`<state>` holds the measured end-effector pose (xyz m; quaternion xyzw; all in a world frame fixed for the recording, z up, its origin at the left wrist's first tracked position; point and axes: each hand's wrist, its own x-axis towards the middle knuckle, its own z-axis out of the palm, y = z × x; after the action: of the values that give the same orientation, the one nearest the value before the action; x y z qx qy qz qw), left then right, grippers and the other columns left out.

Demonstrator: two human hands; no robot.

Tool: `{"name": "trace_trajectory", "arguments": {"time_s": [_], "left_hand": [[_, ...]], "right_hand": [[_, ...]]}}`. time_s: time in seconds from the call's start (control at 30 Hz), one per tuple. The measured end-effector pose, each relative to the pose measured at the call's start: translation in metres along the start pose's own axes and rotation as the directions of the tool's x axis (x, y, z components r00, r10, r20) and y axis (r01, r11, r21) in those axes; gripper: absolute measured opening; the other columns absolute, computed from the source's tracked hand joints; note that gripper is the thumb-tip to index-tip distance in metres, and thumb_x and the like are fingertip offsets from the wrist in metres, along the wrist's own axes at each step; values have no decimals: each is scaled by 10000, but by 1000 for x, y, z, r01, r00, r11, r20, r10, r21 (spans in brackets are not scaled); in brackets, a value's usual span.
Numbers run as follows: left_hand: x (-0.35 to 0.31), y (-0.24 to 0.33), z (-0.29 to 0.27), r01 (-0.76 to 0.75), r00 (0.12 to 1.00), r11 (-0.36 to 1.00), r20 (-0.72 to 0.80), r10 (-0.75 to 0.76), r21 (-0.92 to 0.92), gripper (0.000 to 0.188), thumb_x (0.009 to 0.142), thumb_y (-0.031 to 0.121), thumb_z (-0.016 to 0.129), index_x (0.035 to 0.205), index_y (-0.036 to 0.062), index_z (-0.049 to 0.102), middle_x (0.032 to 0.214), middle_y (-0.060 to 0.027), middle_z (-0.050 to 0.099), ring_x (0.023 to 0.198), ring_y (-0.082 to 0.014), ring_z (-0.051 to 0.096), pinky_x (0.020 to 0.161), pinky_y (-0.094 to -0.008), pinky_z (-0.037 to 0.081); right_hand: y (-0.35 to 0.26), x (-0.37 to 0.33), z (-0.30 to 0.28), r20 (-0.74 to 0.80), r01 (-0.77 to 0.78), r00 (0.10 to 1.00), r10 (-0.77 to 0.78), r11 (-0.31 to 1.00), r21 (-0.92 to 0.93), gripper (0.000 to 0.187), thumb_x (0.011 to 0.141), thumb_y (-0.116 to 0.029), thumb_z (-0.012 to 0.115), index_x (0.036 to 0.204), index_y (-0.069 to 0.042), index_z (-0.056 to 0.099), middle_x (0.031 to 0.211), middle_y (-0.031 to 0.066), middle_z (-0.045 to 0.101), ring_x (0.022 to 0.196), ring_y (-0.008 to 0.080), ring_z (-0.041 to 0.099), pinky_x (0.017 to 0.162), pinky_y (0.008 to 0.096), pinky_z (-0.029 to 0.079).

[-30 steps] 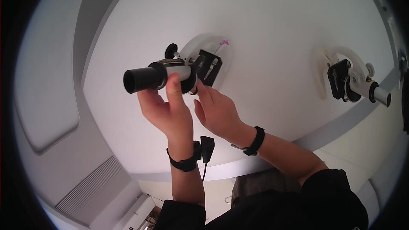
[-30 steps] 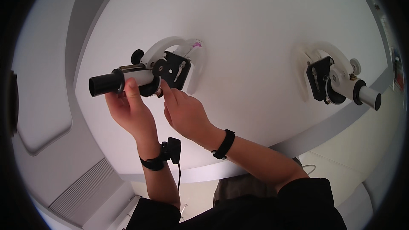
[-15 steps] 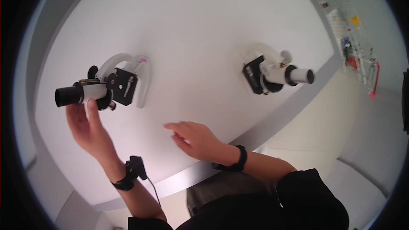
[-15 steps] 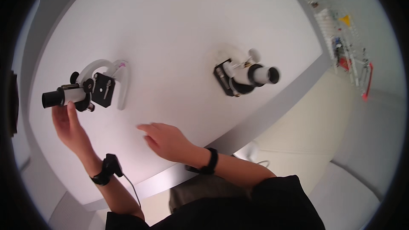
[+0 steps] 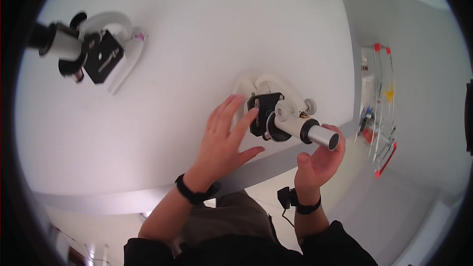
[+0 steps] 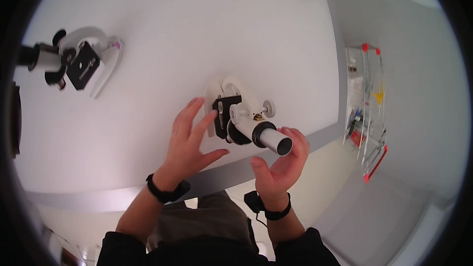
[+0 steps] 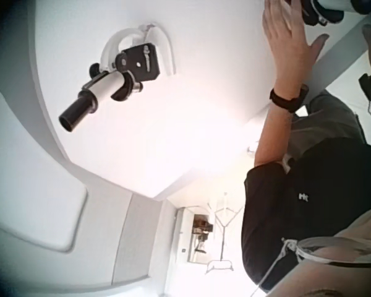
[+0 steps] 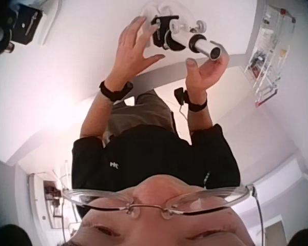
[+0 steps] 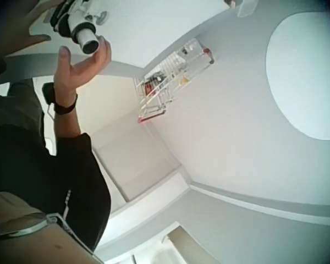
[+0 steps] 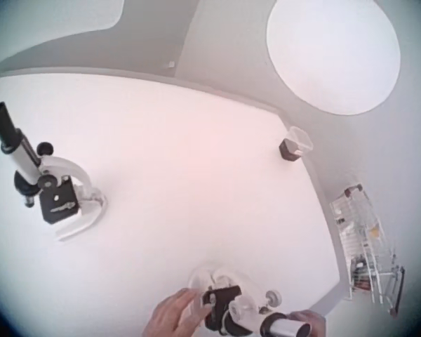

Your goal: The person assembles two microscopes on a white table. They retrieve microscope parts from a wire cart, place them on the table, and connect the eyepieces, bodies, and bases. The person handles the components one at a time, screwing parts together to form complete microscope units.

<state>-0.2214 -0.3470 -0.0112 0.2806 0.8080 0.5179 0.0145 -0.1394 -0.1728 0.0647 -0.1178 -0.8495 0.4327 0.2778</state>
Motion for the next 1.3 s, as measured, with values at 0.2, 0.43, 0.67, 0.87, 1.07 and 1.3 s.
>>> {"name": "trace_trajectory", "arguments": {"time_s": [0.2, 0.43, 0.67, 0.87, 1.07, 1.3], "left_hand": [[4, 13, 34, -76, 968, 976, -249, 24, -204, 782, 644, 335, 872, 1305, 66, 552, 1332, -179, 549, 1209, -381, 549, 1011, -523, 429], [40, 23, 14, -128, 970, 955, -236, 64, -268, 454, 763, 102, 781, 1187, 58, 626, 1128, -104, 643, 966, -305, 626, 852, -406, 500], [49, 35, 3, 44, 993, 966, -99, -71, -256, 311, 789, 107, 771, 1074, 55, 656, 962, -97, 640, 869, -305, 627, 789, -393, 511], [49, 45, 5, 174, 975, 982, -131, -182, -70, 316, 791, 185, 775, 1050, 68, 638, 846, -71, 620, 799, -286, 626, 751, -393, 512], [36, 33, 1, 93, 989, 938, -80, -126, -333, 375, 791, 45, 740, 1152, 65, 638, 946, -99, 646, 859, -318, 628, 773, -387, 519], [43, 32, -8, 7, 1000, 999, -18, -8, -47, 365, 792, 105, 737, 1131, 65, 607, 960, -112, 613, 900, -319, 606, 821, -425, 494]], "right_hand": [[20, 22, -4, 246, 149, 960, -137, 988, -29, 569, 780, -160, 772, 1258, 4, 509, 1288, 183, 465, 1106, 278, 529, 974, 426, 450], [52, 62, -11, 471, -141, 882, -20, 942, 303, 383, 839, -57, 710, 1190, -6, 564, 1323, 184, 500, 1178, 274, 556, 962, 397, 490], [58, 82, -19, 618, -399, 766, 175, 884, 244, 314, 920, -63, 654, 1205, 24, 556, 1094, 119, 651, 954, 154, 636, 881, 284, 502], [46, 86, -15, 632, -346, 719, 290, 938, -37, 410, 1044, -369, 476, 988, 14, 612, 797, 27, 593, 695, 92, 518, 651, 241, 441], [50, 87, -15, 668, -559, 632, 392, 828, 44, 408, 1042, -401, 463, 1074, -6, 563, 885, 56, 590, 718, 109, 497, 677, 236, 432], [55, 80, -16, 667, -413, 737, 110, 854, 316, 407, 966, -166, 644, 1287, -5, 452, 1127, 137, 619, 1007, 193, 622, 911, 329, 506]]}}
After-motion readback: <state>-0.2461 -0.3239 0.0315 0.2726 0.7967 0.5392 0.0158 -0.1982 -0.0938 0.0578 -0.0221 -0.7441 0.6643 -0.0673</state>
